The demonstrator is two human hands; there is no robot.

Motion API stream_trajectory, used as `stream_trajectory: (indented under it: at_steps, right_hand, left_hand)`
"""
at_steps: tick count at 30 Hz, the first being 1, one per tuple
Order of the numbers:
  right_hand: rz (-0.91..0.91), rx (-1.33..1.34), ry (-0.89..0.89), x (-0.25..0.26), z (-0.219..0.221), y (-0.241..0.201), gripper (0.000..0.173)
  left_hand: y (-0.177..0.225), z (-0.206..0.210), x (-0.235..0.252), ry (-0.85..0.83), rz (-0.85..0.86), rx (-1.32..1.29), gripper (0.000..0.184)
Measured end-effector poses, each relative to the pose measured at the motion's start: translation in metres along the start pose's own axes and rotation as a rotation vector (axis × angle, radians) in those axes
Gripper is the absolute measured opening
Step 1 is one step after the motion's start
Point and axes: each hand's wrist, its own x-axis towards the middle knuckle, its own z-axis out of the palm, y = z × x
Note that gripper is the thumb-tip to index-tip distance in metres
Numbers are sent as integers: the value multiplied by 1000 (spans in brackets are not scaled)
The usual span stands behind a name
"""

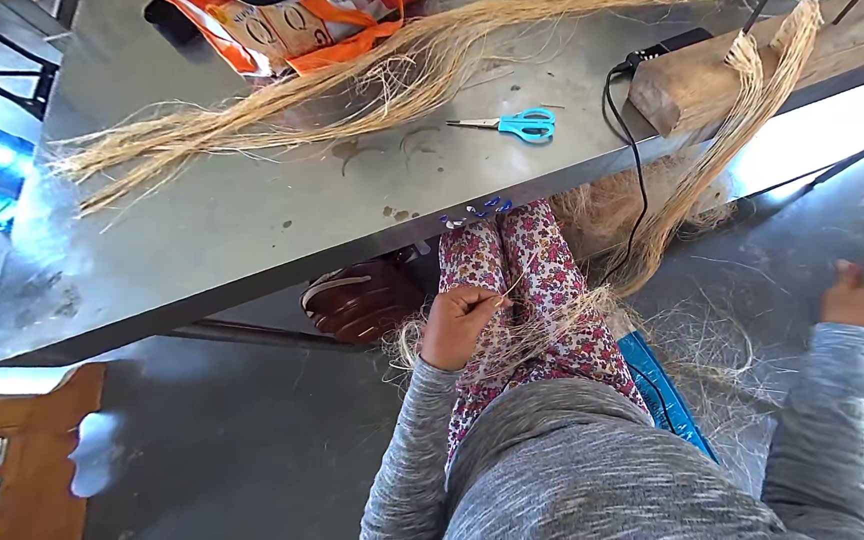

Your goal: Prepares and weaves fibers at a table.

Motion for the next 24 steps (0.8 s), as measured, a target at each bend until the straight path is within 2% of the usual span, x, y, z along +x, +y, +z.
stream_trajectory:
  at_steps: [2,3,4,6,8,9,11,14,18,24]
  right_hand:
    - [-318,381,-71,-40,14,-42,33]
    - [-384,627,-184,-64,25,-66,25]
    - [-383,865,-365,-88,35,-90,19]
    - [-287,1181,-786,-130,48,-131,23]
    - [-164,1285,-1086,-152,56,-161,28]
    - [-92,1325,-1166,-157,59,-171,28]
    - [14,1416,-1220,-160,64,-185,24]
    - [74,1497,-1211,-158,70,-193,19]
    - [52,1547,-1172,-157,71,-193,24]
    - [64,1550,-1100,-145,59,-188,28]
  left_hand:
    - [2,11,-3,10,3,-22,14]
    - [1,17,-5,4,12,-34,14]
    - [0,23,-7,-6,25,-35,14]
    - [-3,33,-10,-14,49,-20,13]
    - [-4,42,-14,-8,60,28,12]
    - [-2,45,-16,-7,69,63,11]
    - [0,48,-19,-6,83,108,10]
    - [-2,51,-26,18,95,119,11]
    - [-7,39,-47,9,143,125,14]
    - [-18,12,-87,20,110,71,15]
